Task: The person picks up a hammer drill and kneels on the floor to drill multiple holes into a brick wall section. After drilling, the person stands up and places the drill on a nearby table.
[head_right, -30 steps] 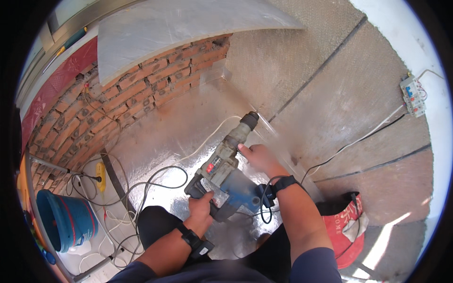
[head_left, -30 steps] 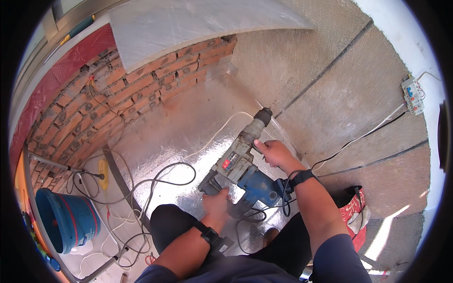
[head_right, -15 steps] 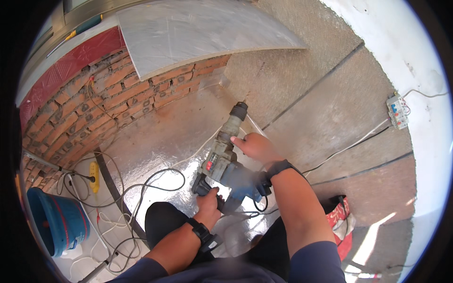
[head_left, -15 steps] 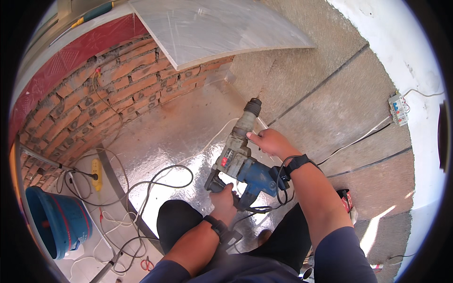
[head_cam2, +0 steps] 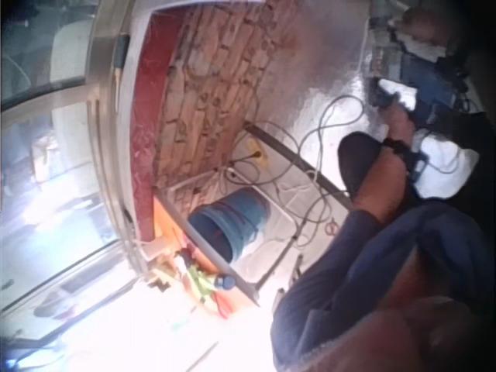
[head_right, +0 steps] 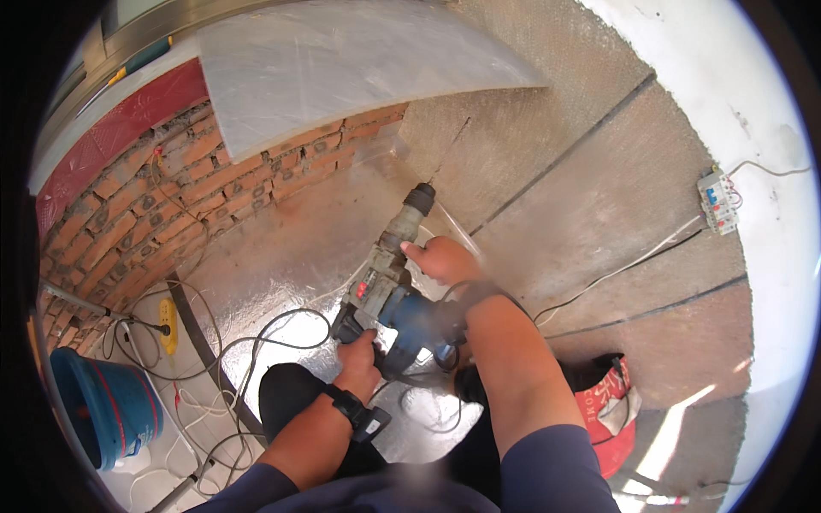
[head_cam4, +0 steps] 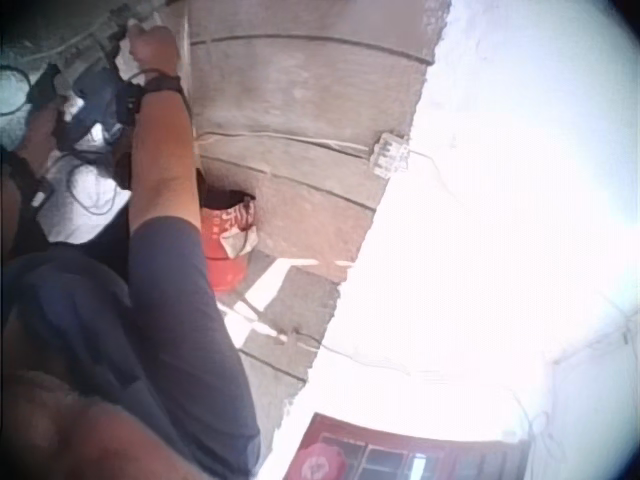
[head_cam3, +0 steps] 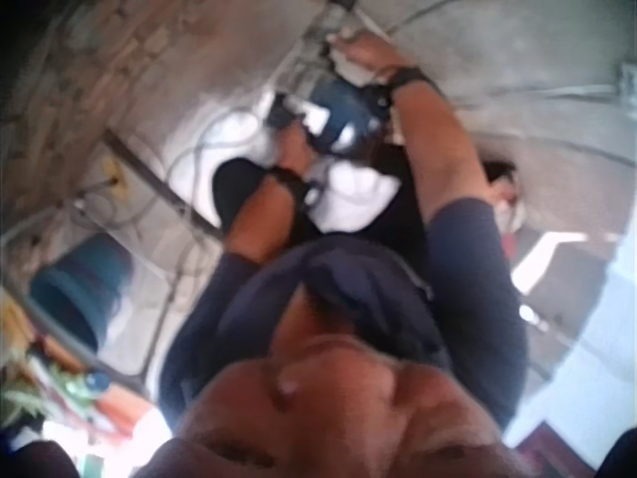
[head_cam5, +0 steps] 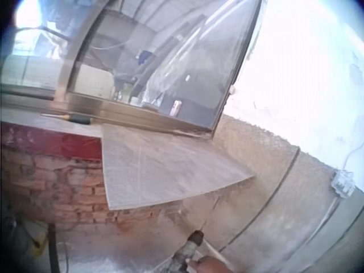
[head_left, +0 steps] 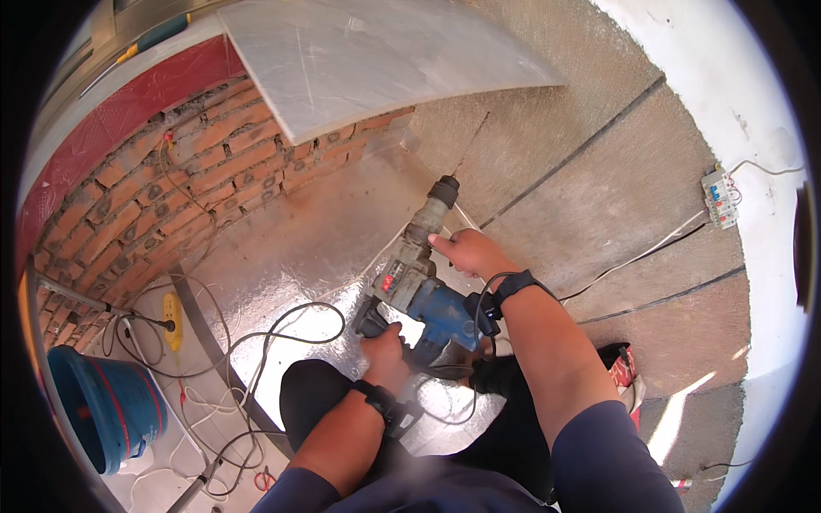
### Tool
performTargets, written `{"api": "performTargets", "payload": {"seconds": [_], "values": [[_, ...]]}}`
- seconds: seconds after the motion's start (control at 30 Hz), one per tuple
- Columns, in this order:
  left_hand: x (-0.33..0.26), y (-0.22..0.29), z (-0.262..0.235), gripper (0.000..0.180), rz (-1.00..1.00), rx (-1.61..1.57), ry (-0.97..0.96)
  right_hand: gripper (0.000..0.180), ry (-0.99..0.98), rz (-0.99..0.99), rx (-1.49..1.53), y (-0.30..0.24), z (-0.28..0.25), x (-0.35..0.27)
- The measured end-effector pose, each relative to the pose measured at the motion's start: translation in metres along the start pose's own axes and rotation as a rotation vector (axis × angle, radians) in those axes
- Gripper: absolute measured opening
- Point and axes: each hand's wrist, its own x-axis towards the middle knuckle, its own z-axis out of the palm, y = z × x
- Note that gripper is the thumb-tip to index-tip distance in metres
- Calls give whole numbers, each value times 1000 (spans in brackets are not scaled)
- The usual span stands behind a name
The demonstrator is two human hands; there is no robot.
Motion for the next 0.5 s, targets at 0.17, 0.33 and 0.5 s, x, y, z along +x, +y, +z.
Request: {"api": "performTargets", "payload": {"seconds": [0.17,0.33,0.5], "values": [[32,-27,40,23,181,45,111,67,-93,-51,82,53,-3,62],[47,-11,50,18,325,61,181,66,-186,-96,199,58,15,106],[88,-11,85,16,428,72,203,67,-210,-139,250,69,7,166]]}}
